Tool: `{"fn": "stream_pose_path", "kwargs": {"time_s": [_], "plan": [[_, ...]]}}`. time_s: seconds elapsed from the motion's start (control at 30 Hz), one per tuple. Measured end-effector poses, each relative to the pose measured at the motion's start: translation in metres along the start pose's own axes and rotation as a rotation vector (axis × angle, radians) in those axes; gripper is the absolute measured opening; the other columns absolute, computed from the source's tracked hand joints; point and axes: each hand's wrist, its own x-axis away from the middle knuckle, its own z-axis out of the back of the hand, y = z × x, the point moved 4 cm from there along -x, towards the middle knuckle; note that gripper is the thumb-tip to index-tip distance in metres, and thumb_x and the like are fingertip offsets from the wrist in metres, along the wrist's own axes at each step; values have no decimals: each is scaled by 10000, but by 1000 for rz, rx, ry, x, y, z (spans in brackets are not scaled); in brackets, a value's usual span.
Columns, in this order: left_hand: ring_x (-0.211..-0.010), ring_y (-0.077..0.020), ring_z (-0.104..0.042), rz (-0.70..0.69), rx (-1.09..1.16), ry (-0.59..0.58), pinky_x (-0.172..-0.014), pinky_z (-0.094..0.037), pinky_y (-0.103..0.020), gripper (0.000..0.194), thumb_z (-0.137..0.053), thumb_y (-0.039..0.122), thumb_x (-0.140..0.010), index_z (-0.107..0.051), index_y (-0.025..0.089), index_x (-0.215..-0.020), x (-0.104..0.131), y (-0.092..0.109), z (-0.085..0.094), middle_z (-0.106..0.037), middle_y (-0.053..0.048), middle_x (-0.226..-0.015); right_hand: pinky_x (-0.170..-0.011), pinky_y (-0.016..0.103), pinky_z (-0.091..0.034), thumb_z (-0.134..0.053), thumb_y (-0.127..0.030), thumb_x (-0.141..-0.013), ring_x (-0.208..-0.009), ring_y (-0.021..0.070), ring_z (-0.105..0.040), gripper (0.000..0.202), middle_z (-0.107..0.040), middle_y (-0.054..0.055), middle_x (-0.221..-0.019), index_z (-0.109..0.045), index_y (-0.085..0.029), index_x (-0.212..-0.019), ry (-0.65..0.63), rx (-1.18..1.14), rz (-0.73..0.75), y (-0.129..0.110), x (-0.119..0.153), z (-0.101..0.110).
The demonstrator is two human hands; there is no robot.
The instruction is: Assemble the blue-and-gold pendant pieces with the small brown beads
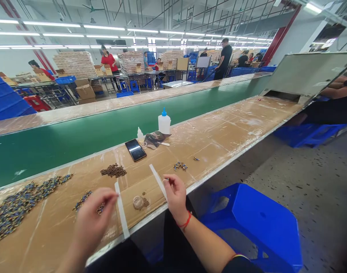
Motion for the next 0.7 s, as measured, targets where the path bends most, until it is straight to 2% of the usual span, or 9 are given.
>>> {"fn": "stream_pose_path", "kwargs": {"time_s": [0.07, 0.13, 0.23, 0.3, 0.33, 0.47, 0.57, 0.63, 0.7], "plan": [[-880, -230, -751, -158, 165, 12, -793, -619, -311, 111, -655, 300, -945, -761, 285, -916, 25, 48, -27, -781, -49, -933, -718, 312, -531, -646, -463, -969, -756, 173, -620, 236, -705, 30, -845, -744, -249, -971, 44, -138, 17, -24, 9, -9], [-828, -201, -746, -276, 228, 123, -752, -613, -279, 137, -649, 188, -942, -753, 277, -933, 37, 89, -44, -761, -45, -898, -686, 293, -528, -675, -480, -960, -734, 160, -616, 232, -708, 17, -843, -746, -259, -970, 38, -254, -15, -42, 14, -20], [-747, -168, -726, -351, 261, 315, -700, -602, -240, 233, -620, 74, -924, -747, 258, -989, 43, 123, -51, -742, -36, -847, -672, 275, -523, -701, -506, -943, -725, 143, -606, 254, -708, 9, -854, -740, -257, -972, 24, -339, -92, -54, 16, -29], [-743, -172, -729, -332, 284, 369, -708, -611, -243, 245, -630, 62, -915, -756, 255, -998, 46, 127, -51, -748, -40, -853, -672, 270, -520, -710, -523, -935, -717, 137, -591, 268, -690, 2, -840, -736, -258, -962, 37, -368, -102, -55, 15, -30], [-757, -179, -739, -303, 306, 359, -721, -619, -250, 235, -639, 75, -918, -764, 258, -996, 48, 124, -51, -757, -45, -867, -666, 269, -517, -709, -527, -935, -709, 135, -583, 271, -679, -2, -830, -735, -259, -959, 44, -374, -90, -55, 15, -29], [-833, -212, -775, -85, 506, 165, -763, -646, -268, 164, -646, 236, -978, -805, 259, -944, 54, 105, -59, -792, -72, -929, -661, 279, -507, -669, -509, -967, -704, 140, -575, 260, -671, 4, -830, -730, -256, -966, 60, -323, 14, -58, 16, -25], [-813, -235, -776, 88, 716, 10, -747, -657, -285, 253, -677, 407, -973, -813, 222, -865, 51, 96, -69, -794, -94, -903, -707, 294, -520, -646, -470, -987, -751, 156, -599, 235, -670, 13, -833, -733, -253, -960, 74, -266, 106, -61, 18, -22], [-780, -242, -768, 155, 805, -53, -721, -658, -291, 335, -715, 498, -934, -799, 202, -801, 45, 95, -74, -784, -97, -856, -714, 300, -521, -648, -443, -986, -757, 162, -600, 208, -663, 13, -823, -734, -256, -957, 84, -243, 145, -62, 17, -20], [-766, -240, -763, 178, 831, -51, -707, -656, -287, 370, -744, 545, -897, -783, 202, -763, 39, 97, -75, -773, -90, -824, -706, 302, -517, -652, -413, -984, -748, 164, -594, 176, -655, 9, -812, -735, -259, -958, 91, -229, 167, -62, 16, -19]]}}
